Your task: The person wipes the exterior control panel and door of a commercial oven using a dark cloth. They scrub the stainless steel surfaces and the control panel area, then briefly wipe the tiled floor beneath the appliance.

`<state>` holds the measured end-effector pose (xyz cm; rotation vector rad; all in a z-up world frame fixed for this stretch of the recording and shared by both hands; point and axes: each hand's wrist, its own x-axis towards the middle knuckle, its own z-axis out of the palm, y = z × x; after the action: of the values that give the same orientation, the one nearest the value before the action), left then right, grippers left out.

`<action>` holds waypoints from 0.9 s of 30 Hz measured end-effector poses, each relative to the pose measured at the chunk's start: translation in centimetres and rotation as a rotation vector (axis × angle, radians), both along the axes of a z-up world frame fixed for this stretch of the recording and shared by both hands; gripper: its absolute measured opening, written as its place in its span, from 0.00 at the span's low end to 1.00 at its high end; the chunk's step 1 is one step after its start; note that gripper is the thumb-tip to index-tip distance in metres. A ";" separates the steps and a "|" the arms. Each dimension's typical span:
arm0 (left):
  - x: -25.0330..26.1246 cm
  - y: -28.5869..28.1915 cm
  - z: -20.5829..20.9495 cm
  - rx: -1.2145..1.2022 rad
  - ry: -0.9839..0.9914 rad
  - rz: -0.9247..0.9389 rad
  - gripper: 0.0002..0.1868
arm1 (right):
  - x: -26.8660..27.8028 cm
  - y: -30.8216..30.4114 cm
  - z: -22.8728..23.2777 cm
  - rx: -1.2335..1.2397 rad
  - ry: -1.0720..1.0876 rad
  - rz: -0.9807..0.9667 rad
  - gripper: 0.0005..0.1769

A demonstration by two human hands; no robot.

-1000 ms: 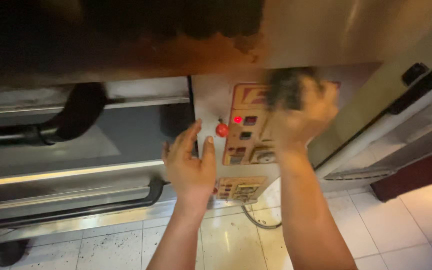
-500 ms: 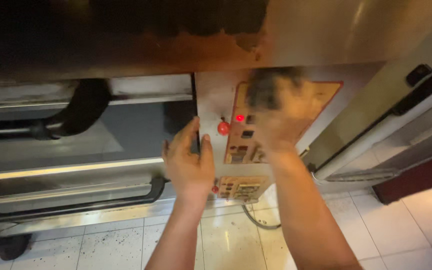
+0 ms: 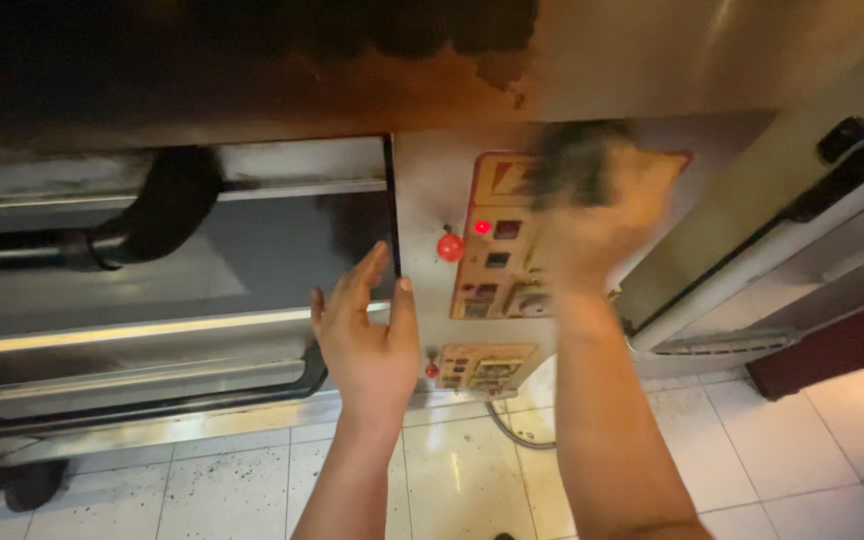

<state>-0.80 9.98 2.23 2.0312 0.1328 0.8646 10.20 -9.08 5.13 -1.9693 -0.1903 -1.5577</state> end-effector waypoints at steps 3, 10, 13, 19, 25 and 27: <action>-0.8 0.9 -0.3 -0.016 0.002 0.033 0.20 | 0.3 -0.8 0.1 0.290 0.068 0.009 0.14; 0.3 0.2 -0.4 0.019 -0.036 0.035 0.21 | -0.3 6.1 0.0 -0.201 0.113 -0.001 0.29; 0.5 -1.4 0.0 -0.006 -0.091 -0.015 0.20 | -0.1 3.0 0.6 -0.193 0.103 -0.063 0.25; -0.4 -1.5 0.2 0.005 -0.027 -0.041 0.21 | 0.4 -1.7 1.1 0.117 0.006 -0.207 0.15; -0.2 -2.5 0.6 -0.005 -0.029 -0.053 0.21 | -0.7 5.5 0.1 -0.203 0.091 -0.014 0.23; -0.3 -2.8 0.8 -0.024 -0.031 -0.064 0.21 | -0.7 4.9 -0.2 -0.210 0.098 -0.015 0.20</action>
<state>-1.14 7.20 3.04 1.9877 0.0602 0.8499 9.54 -4.20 4.97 -2.2078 -0.3101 -1.4978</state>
